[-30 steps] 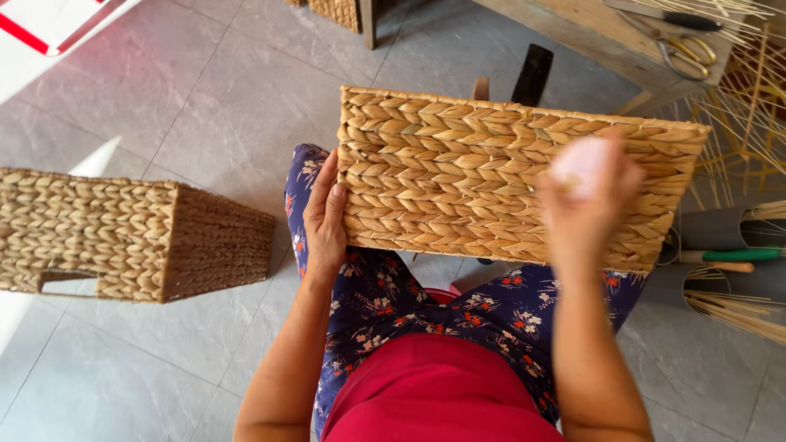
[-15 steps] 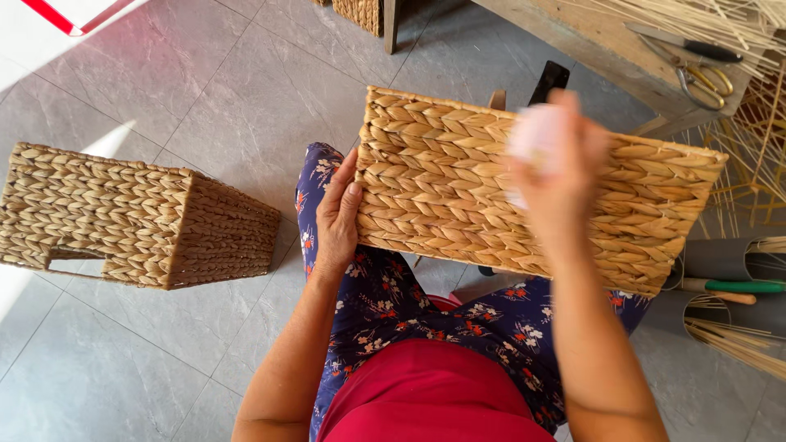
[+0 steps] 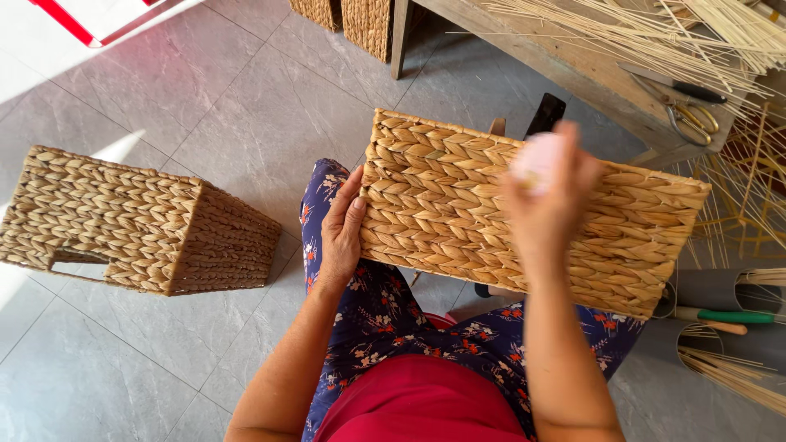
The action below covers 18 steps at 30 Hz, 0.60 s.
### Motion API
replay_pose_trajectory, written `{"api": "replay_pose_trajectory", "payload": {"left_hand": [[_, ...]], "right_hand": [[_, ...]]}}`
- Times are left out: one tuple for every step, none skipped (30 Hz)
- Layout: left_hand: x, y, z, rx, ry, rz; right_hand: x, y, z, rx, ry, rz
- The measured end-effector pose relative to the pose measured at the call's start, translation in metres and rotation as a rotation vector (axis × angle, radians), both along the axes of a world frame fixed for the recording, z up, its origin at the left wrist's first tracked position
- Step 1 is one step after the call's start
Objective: The person sits on a low stool and scrubs a rectangular woven basket with a small brush, covering the exterior and interior surfaces. They then use scissors to trim loose fibers from the basket's edge before resuming brushing.
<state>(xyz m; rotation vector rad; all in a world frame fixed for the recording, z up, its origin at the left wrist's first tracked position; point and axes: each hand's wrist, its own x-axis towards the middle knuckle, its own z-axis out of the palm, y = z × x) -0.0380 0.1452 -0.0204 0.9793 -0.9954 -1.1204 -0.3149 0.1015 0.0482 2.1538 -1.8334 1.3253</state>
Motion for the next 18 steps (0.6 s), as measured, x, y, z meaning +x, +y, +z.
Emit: {"api": "replay_pose_trajectory", "payload": {"left_hand": [[-0.002,0.001,0.001,0.017,0.019,-0.012],[-0.005,0.002,0.001,0.032,0.038,-0.024],[-0.007,0.003,0.002,0.008,0.044,-0.016],[-0.009,0.003,0.002,-0.017,0.052,-0.014],[-0.011,0.004,0.002,-0.037,0.06,-0.021],[-0.012,0.005,0.001,-0.031,0.029,-0.003],[-0.012,0.006,0.001,-0.021,0.0,0.011],[-0.012,0.008,0.0,-0.004,-0.03,0.019],[-0.012,0.012,0.0,0.015,-0.039,0.033],[-0.012,0.014,-0.001,0.032,-0.051,0.037],[-0.013,0.015,-0.001,0.042,-0.062,0.032],[-0.014,0.017,-0.001,0.027,-0.084,0.031],[-0.017,0.02,0.0,0.011,-0.101,0.028],[-0.019,0.022,0.002,0.015,-0.166,0.046],[-0.021,0.024,0.004,0.013,-0.229,0.075],[-0.025,0.026,0.006,-0.008,-0.162,0.037],[-0.027,0.028,0.009,-0.027,-0.094,0.006],[-0.029,0.029,0.011,-0.045,-0.025,-0.014]], "right_hand": [[0.029,0.002,0.007,0.046,-0.045,0.097],[0.062,0.0,0.01,0.096,-0.072,0.145],[0.089,0.001,0.014,0.056,-0.014,0.216],[0.103,0.0,0.019,0.016,0.045,0.28],[0.107,-0.003,0.022,0.015,0.059,0.305],[0.108,-0.006,0.022,0.018,0.072,0.323],[0.099,-0.008,0.021,0.028,0.086,0.339],[0.084,-0.01,0.018,0.032,0.084,0.315],[0.063,-0.011,0.015,0.04,0.082,0.281],[0.038,-0.01,0.011,0.046,0.079,0.237],[0.011,-0.006,0.007,0.041,0.058,0.161],[-0.022,0.001,0.004,0.036,0.041,0.077],[-0.056,0.012,0.002,0.03,0.029,-0.009],[-0.088,0.022,0.002,0.012,0.04,-0.11],[-0.117,0.031,0.003,-0.01,0.055,-0.199],[-0.142,0.042,0.004,-0.021,0.042,-0.269],[-0.162,0.051,0.006,-0.034,0.031,-0.331],[-0.173,0.054,0.005,-0.05,0.02,-0.383]]}}
